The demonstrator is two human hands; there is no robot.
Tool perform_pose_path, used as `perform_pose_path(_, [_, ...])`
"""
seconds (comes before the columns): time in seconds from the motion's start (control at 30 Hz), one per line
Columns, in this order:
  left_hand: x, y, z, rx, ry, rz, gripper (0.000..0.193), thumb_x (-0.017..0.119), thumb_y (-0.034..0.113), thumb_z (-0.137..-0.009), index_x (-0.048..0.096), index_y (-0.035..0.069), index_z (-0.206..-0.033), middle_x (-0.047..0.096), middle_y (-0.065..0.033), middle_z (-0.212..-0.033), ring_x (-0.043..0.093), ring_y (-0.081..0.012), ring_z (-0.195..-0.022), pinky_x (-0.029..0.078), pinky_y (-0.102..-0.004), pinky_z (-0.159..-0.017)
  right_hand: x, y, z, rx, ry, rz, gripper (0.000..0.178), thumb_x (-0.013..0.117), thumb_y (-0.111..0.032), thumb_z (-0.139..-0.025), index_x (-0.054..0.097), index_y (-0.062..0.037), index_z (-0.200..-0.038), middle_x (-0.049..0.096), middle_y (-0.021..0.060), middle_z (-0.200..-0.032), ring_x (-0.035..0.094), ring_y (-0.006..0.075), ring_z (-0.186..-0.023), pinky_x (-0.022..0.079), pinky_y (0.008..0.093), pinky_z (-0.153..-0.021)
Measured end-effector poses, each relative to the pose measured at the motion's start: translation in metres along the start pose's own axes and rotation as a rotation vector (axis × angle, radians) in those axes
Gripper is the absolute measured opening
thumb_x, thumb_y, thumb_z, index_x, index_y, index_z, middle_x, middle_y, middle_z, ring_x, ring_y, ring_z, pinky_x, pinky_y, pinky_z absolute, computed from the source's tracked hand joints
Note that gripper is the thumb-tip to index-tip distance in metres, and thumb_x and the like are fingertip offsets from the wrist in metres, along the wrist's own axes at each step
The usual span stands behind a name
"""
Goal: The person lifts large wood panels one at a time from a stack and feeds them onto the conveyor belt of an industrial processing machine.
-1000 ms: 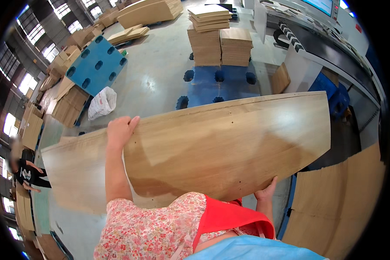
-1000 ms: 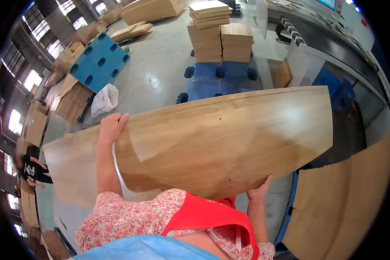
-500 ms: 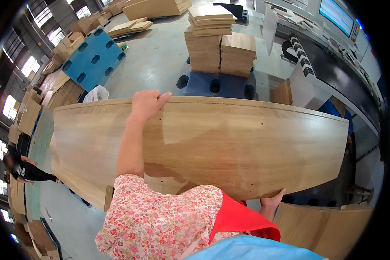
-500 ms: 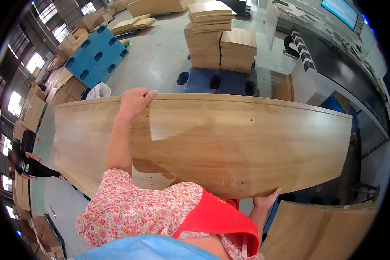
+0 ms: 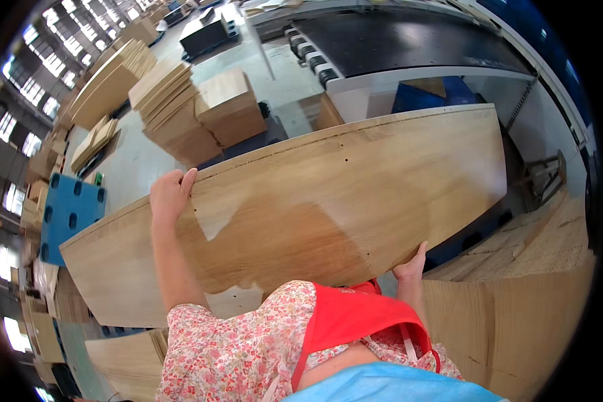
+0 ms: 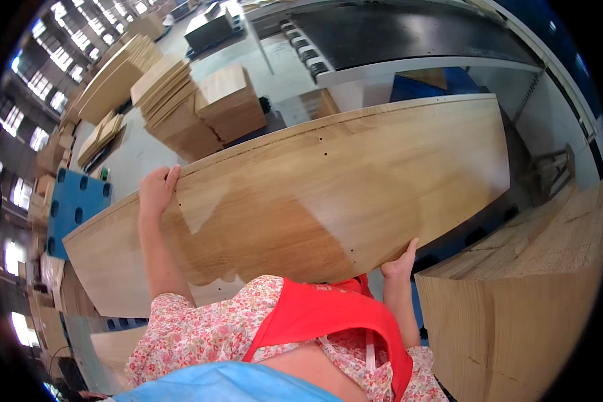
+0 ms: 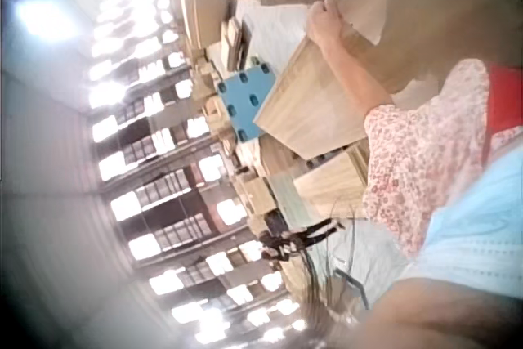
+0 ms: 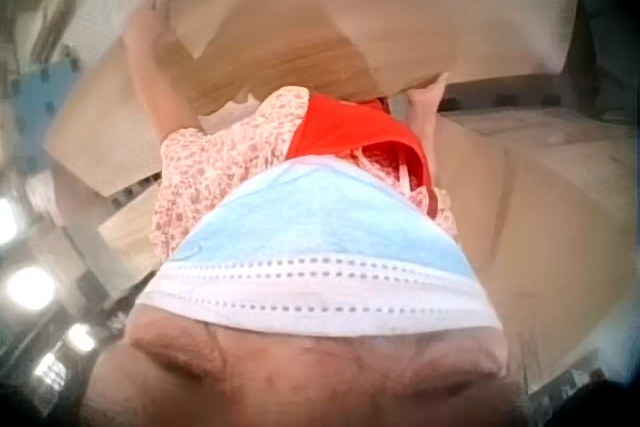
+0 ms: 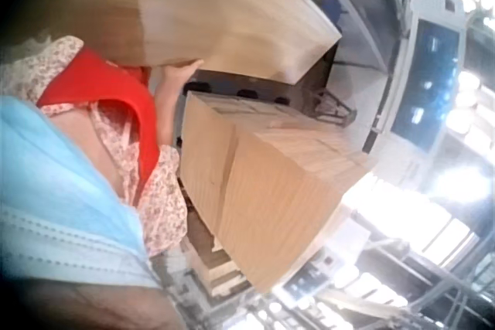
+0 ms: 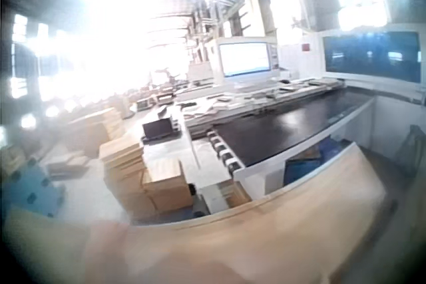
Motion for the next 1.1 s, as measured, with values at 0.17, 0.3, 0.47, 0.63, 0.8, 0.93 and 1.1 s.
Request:
perform_pose_path(0.17, [-0.001, 0.048, -0.041, 0.095, 0.051, 0.028, 0.053, 0.053, 0.048, -0.087, 0.054, 0.002, -0.061, 0.06, -0.016, -0.066, 0.058, -0.0362, -0.069, 0.043, -0.0443, -0.061, 0.033, -0.04, -0.014, -0.044, 0.004, -0.018, 0.056, 0.035, -0.053, -0.095, 0.043, -0.0126, -0.133, 0.044, 0.0073, -0.138, 0.041, 0.0304, -0.125, 0.035, 0.0475, -0.102])
perform_pose_path(0.3, [0.015, 0.076, -0.077, 0.047, -0.006, 0.099, 0.05, 0.053, 0.049, -0.086, 0.06, 0.004, -0.064, 0.062, -0.0157, -0.07, 0.06, -0.0351, -0.072, 0.046, -0.0445, -0.064, 0.057, -0.06, -0.04, 0.014, -0.035, 0.023, 0.058, 0.041, -0.053, -0.09, 0.043, -0.0142, -0.134, 0.044, 0.005, -0.139, 0.039, 0.0283, -0.126, 0.032, 0.0484, -0.103])
perform_pose_path(0.47, [0.048, 0.159, -0.156, 0.2, -0.025, 0.055, 0.055, 0.046, 0.058, -0.086, 0.064, 0.009, -0.069, 0.066, -0.0098, -0.072, 0.063, -0.0294, -0.078, 0.046, -0.0409, -0.073, 0.045, -0.136, -0.116, -0.274, -0.036, 0.317, 0.061, 0.033, -0.056, -0.093, 0.041, -0.0128, -0.136, 0.04, 0.0057, -0.141, 0.036, 0.0281, -0.129, 0.03, 0.0494, -0.105])
perform_pose_path(0.63, [0.078, 0.187, -0.227, 0.18, 0.023, 0.152, 0.048, 0.051, 0.054, -0.086, 0.061, 0.008, -0.076, 0.063, -0.0069, -0.065, 0.061, -0.0262, -0.071, 0.045, -0.0373, -0.075, 0.03, -0.202, -0.252, -0.385, -0.138, 0.763, 0.064, 0.036, -0.055, -0.092, 0.039, -0.0086, -0.136, 0.038, 0.0089, -0.142, 0.036, 0.03, -0.128, 0.03, 0.0514, -0.105])
perform_pose_path(0.8, [0.097, 0.227, -0.284, 0.176, -0.031, 0.133, 0.05, 0.049, 0.057, -0.087, 0.058, 0.008, -0.086, 0.065, -0.0084, -0.073, 0.061, -0.0272, -0.075, 0.044, -0.0365, -0.078, 0.128, -0.198, -0.226, -0.51, -0.078, 0.831, 0.099, 0.067, 0.007, -0.063, 0.009, 0.0047, -0.143, 0.036, 0.0223, -0.135, 0.042, 0.0266, -0.119, 0.039, 0.0428, -0.1])
perform_pose_path(0.93, [0.117, 0.255, -0.325, 0.194, -0.056, 0.129, 0.049, 0.05, 0.057, -0.087, 0.056, 0.008, -0.09, 0.064, -0.0087, -0.075, 0.062, -0.0286, -0.076, 0.045, -0.038, -0.075, 0.151, -0.229, -0.253, -0.706, -0.014, 1.247, 0.1, 0.058, 0.014, -0.058, 0.008, 0.0041, -0.144, 0.038, 0.0232, -0.133, 0.044, 0.0269, -0.118, 0.039, 0.0403, -0.099])
perform_pose_path(1.1, [0.154, 0.28, -0.359, 0.177, -0.071, 0.169, 0.048, 0.051, 0.054, -0.087, 0.055, 0.006, -0.089, 0.064, -0.0082, -0.075, 0.063, -0.029, -0.077, 0.046, -0.0401, -0.073, 0.182, -0.265, -0.284, -0.586, 0.009, 1.18, 0.103, 0.055, 0.012, -0.05, 0.017, -0.0034, -0.145, 0.041, 0.0209, -0.134, 0.046, 0.0279, -0.118, 0.038, 0.0377, -0.102])
Point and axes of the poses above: each hand's wrist, its own z-axis away from the middle knuckle, its own x-axis out of the palm, y = z × x, the point moved 7 cm from there along -z, towards the middle knuckle
